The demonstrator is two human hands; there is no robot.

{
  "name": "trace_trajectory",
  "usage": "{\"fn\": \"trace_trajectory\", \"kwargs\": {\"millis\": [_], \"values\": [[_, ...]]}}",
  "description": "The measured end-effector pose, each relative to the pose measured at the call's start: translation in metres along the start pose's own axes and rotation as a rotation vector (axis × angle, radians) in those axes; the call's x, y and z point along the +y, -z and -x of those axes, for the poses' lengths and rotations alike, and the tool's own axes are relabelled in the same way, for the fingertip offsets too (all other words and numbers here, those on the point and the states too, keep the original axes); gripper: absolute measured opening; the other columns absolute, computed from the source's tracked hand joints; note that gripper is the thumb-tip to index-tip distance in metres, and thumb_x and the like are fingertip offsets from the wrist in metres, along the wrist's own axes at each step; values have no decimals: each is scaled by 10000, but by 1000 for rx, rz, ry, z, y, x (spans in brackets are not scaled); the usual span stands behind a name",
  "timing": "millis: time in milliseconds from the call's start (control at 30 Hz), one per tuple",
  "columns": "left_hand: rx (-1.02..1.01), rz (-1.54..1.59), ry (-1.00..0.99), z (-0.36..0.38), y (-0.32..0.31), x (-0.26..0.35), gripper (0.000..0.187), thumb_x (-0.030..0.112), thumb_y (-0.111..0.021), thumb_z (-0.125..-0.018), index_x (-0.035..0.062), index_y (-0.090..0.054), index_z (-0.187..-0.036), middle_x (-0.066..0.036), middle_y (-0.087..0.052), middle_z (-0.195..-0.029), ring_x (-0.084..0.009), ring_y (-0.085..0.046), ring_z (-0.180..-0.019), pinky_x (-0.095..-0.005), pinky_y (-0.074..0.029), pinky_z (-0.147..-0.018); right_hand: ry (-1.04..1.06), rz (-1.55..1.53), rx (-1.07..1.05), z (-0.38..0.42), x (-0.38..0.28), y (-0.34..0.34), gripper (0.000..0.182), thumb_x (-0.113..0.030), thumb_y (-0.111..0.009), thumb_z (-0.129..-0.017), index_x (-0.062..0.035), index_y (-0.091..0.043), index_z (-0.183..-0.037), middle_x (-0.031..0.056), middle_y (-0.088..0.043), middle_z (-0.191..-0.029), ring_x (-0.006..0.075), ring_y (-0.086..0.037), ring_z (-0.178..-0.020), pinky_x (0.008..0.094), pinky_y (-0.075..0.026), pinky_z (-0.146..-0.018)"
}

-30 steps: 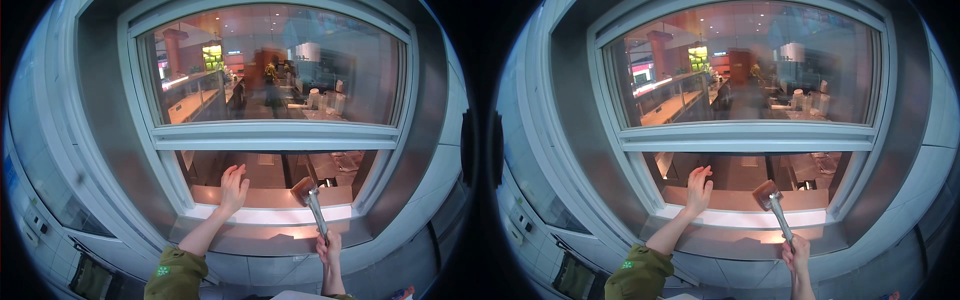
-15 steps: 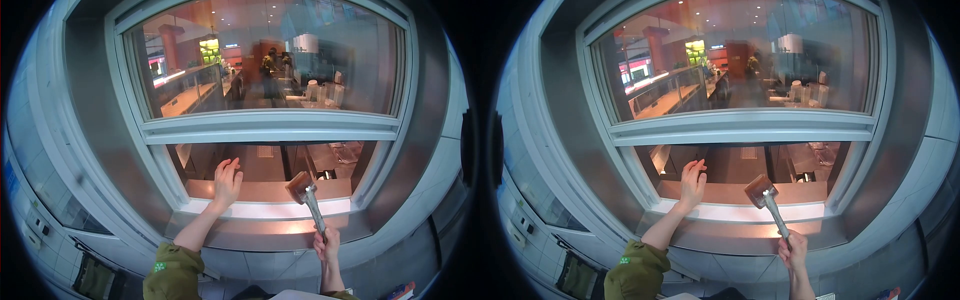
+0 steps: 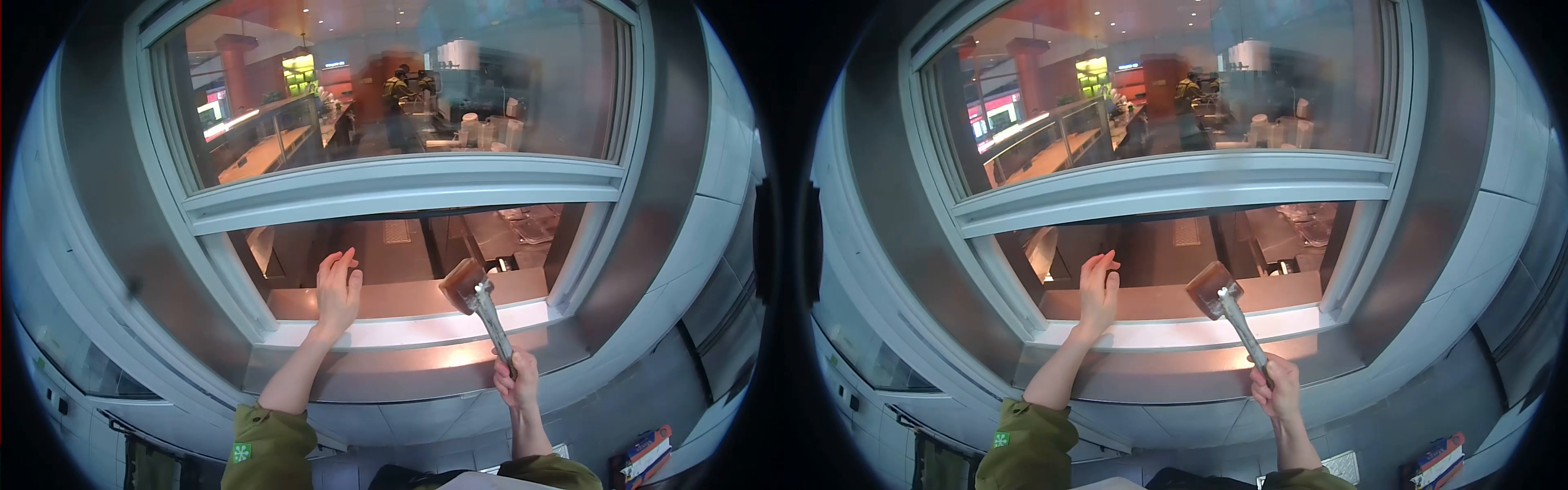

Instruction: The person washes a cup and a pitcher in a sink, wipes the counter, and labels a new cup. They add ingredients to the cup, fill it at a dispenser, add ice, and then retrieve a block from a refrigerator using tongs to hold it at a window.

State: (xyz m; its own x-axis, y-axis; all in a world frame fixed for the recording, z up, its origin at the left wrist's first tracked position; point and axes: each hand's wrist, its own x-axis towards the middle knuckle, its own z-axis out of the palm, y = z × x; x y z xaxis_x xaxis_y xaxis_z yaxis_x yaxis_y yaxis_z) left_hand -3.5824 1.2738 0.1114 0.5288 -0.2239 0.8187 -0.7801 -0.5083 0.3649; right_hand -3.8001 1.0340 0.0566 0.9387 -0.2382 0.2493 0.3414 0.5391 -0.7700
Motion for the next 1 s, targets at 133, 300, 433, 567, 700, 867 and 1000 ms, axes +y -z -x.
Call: {"fn": "trace_trajectory", "kwargs": {"millis": [133,300,433,567,700,867,1000], "values": [[-21,-4,-11,2,-1,1,363,201,-453,-840,-25,-482,-1122,-84,-575,-910,-263,-409,-1060,-390,-318,-881,3,3,-7,1,1,1,368,-265,-480,-855,83,-520,-968,36,-411,-541,32,-251,-331,177,-211,-295],[-17,-8,-28,1,1,3,362,193,-463,-834,-22,-482,-1124,-82,-578,-903,-264,-409,-1063,-391,-318,-884,20,-9,-10,2,1,0,374,-266,-480,-858,88,-518,-973,37,-412,-547,31,-254,-335,172,-209,-296],[-24,-11,-24,1,1,3,369,193,-469,-831,-23,-478,-1129,-83,-579,-898,-266,-412,-1062,-390,-320,-886,19,-13,-4,1,3,1,377,-269,-481,-857,87,-520,-973,36,-410,-549,31,-255,-337,171,-210,-296],[-26,-3,-9,1,2,5,372,182,-480,-824,-26,-474,-1132,-84,-579,-894,-268,-415,-1059,-389,-323,-887,5,-1,-6,0,2,1,375,-269,-482,-856,85,-520,-975,33,-405,-547,30,-253,-338,172,-213,-296],[-23,11,-3,1,1,6,372,177,-486,-820,-27,-474,-1131,-84,-578,-889,-269,-417,-1056,-390,-324,-887,-5,7,-9,-1,1,2,361,-259,-474,-858,80,-521,-974,31,-402,-545,30,-248,-337,173,-211,-295],[-6,20,-8,0,1,4,375,184,-488,-822,-29,-475,-1130,-82,-576,-882,-268,-421,-1051,-389,-327,-884,0,20,-6,-1,2,2,350,-253,-466,-861,76,-522,-969,32,-402,-544,29,-242,-334,172,-206,-293],[-9,10,-10,0,2,5,375,185,-489,-821,-32,-476,-1127,-79,-578,-871,-266,-424,-1045,-386,-330,-876,0,24,-5,-1,1,1,353,-255,-466,-862,77,-521,-969,30,-403,-544,28,-242,-332,172,-208,-291]]}}
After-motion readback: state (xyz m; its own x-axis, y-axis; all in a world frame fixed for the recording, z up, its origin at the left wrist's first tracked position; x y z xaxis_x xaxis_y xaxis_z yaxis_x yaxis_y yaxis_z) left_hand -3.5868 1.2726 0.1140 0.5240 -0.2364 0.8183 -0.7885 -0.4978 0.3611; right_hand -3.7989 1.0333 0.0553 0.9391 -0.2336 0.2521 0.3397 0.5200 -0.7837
